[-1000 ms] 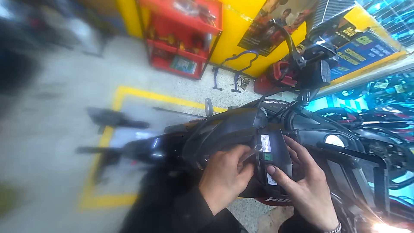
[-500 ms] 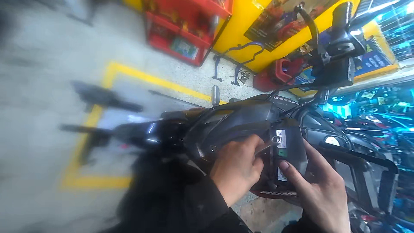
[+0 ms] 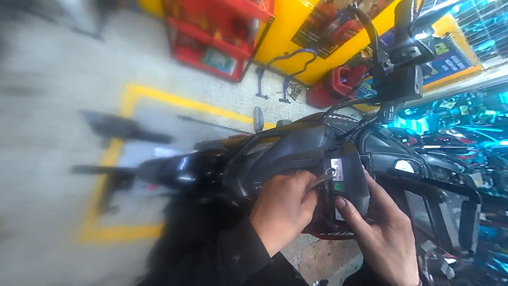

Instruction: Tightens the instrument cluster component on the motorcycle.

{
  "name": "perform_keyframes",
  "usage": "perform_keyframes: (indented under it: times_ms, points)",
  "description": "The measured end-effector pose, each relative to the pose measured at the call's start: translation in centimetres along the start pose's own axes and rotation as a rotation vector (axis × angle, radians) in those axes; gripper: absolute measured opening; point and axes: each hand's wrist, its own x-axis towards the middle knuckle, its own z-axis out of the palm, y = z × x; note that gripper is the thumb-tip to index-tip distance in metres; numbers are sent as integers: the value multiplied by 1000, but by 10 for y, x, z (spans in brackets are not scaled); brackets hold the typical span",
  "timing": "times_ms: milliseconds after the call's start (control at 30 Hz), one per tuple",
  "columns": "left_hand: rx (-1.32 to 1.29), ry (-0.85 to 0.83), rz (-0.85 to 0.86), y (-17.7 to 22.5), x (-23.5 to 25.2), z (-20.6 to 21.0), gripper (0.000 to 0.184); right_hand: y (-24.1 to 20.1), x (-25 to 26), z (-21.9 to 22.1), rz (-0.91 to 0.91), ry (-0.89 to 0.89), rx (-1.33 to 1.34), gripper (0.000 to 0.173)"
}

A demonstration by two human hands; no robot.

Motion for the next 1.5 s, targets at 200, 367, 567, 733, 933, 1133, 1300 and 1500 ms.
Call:
perform_keyframes:
  times_ms: [200, 367, 567, 733, 933, 1133, 1300, 1500]
  points:
    - [-5, 20, -23, 2, 1, 2, 23, 2, 1, 0, -11, -4, 45, 71]
    - [-10, 8, 26, -1, -1, 0, 12, 3, 3, -1, -20, -7, 78, 72]
    - [17, 8, -1, 3, 1, 1, 16, 4, 2, 0, -18, -2, 69, 73]
    - [-2, -4, 27, -1, -1, -1, 13, 5, 3, -1, -14, -11, 97, 73]
    - [26, 26, 17, 2, 1, 1, 15, 3, 2, 0, 1, -4, 88, 71]
    - [-4, 27, 57, -2, 0, 2, 18, 5, 4, -2, -11, -9, 138, 72]
    - [18, 28, 43, 0, 1, 2, 13, 5, 3, -1, -12, -10, 127, 72]
    - [45, 58, 108, -4, -2, 4, 14, 5, 4, -1, -9, -10, 137, 72]
